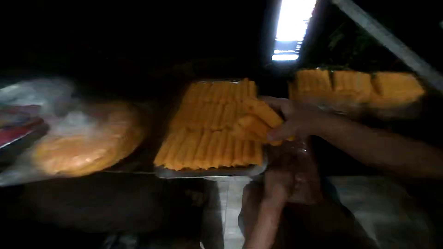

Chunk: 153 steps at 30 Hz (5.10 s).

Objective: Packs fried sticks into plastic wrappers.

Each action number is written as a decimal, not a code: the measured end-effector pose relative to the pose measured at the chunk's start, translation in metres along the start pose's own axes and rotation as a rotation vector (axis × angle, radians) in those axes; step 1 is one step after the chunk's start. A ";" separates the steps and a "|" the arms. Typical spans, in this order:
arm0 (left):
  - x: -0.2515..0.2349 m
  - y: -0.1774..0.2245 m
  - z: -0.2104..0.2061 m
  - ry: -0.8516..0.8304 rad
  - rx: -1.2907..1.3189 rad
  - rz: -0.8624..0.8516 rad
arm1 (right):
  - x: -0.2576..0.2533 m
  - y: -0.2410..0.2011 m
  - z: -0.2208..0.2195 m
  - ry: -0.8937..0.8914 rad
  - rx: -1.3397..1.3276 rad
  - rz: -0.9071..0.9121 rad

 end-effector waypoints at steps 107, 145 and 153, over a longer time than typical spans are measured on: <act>-0.013 0.102 -0.079 -0.129 -0.116 -0.264 | 0.193 0.136 -0.021 0.638 -0.672 -0.441; -0.004 0.040 -0.037 0.194 0.954 0.607 | 0.203 0.144 -0.038 0.797 0.330 -0.413; -0.007 0.036 -0.037 0.228 1.039 0.617 | 0.217 0.150 -0.049 0.867 0.292 -0.173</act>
Point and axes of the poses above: each hand's wrist, its own x-axis away from the middle knuckle, its own z-axis out of the back of the hand, y = z × x, the point moved 5 cm from there along -x, towards the middle knuckle, and after that the axes turned 12 degrees about x, right-handed, at the moved point
